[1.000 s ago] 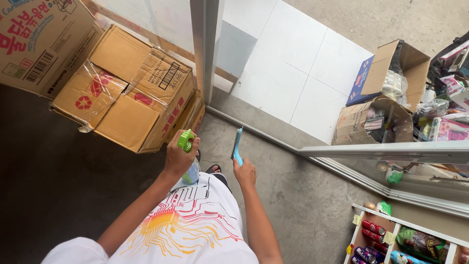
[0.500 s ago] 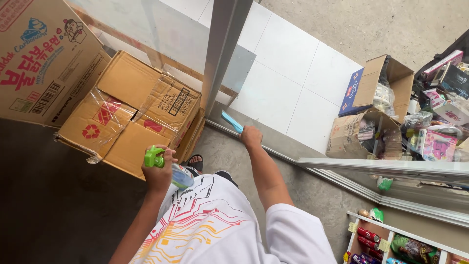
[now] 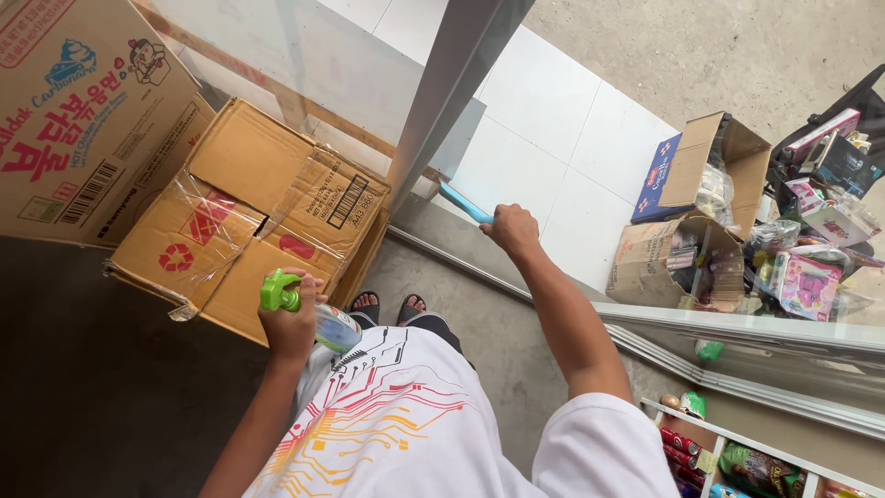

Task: Cleaning a sliding glass door using a spray bottle and a squeegee.

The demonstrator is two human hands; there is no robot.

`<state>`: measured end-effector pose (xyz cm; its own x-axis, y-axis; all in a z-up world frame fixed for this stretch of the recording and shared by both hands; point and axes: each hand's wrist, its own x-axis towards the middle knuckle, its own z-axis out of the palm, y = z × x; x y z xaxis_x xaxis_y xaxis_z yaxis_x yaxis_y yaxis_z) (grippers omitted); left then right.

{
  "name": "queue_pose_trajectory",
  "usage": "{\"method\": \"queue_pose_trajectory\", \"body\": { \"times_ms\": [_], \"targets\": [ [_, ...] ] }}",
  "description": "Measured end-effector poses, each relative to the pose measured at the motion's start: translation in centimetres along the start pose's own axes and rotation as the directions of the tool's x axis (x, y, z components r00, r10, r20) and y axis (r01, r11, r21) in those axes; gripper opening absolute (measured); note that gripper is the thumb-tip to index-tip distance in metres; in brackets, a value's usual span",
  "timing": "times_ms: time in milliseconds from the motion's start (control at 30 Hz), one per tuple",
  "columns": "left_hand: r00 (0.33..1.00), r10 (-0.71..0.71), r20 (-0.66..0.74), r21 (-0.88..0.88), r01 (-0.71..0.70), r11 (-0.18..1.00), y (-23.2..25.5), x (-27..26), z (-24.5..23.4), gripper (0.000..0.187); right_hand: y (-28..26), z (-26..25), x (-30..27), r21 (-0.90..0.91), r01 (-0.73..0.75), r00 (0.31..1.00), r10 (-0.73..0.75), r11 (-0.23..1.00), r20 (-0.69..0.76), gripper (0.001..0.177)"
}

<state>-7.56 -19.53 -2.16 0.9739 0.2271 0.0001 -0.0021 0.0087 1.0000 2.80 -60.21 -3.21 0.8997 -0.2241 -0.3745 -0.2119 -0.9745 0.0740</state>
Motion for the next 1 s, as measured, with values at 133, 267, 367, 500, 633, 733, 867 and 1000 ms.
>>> {"method": "queue_pose_trajectory", "body": {
  "times_ms": [133,267,367,500,633,733,867,1000],
  "targets": [
    [0.999,-0.004,0.041,-0.029,0.005,1.0,0.7,1.1,1.8,0.007,-0.7,-10.5,-5.2,0.04,-0.009,1.0,0.009,0.999,-0.004,0.034],
    [0.996,0.033,0.081,-0.044,-0.03,0.999,0.1,1.9,3.6,0.009,-1.1,-20.6,-10.1,0.222,-0.036,0.999,0.041,0.974,-0.018,0.036],
    [0.99,0.061,0.13,-0.066,-0.053,0.996,0.7,2.6,5.2,0.009,0.7,-25.5,-12.8,0.336,0.004,0.996,0.028,0.942,-0.09,0.039],
    [0.981,0.082,0.176,-0.07,-0.07,0.995,1.9,2.5,6.2,0.008,3.7,-27.5,-14.5,0.486,0.094,0.982,0.0,0.869,-0.19,0.038],
    [0.98,0.084,0.181,-0.06,-0.074,0.995,1.5,2.1,6.2,0.008,7.3,-22.2,-13.3,0.619,0.137,0.976,0.001,0.773,-0.217,0.039],
    [0.98,0.078,0.181,-0.033,-0.073,0.997,1.2,2.0,6.4,0.009,10.7,-15.5,-11.2,0.745,0.157,0.968,0.046,0.648,-0.245,0.035],
    [0.981,0.068,0.179,-0.022,-0.065,0.998,1.5,2.2,6.9,0.008,12.0,-6.3,-9.0,0.916,0.159,0.957,0.172,0.368,-0.235,0.038],
    [0.976,0.104,0.194,0.001,-0.106,0.994,2.3,2.4,8.5,0.009,13.9,1.3,-8.0,0.959,0.102,0.954,0.247,0.265,-0.17,0.036]
  ]
}}
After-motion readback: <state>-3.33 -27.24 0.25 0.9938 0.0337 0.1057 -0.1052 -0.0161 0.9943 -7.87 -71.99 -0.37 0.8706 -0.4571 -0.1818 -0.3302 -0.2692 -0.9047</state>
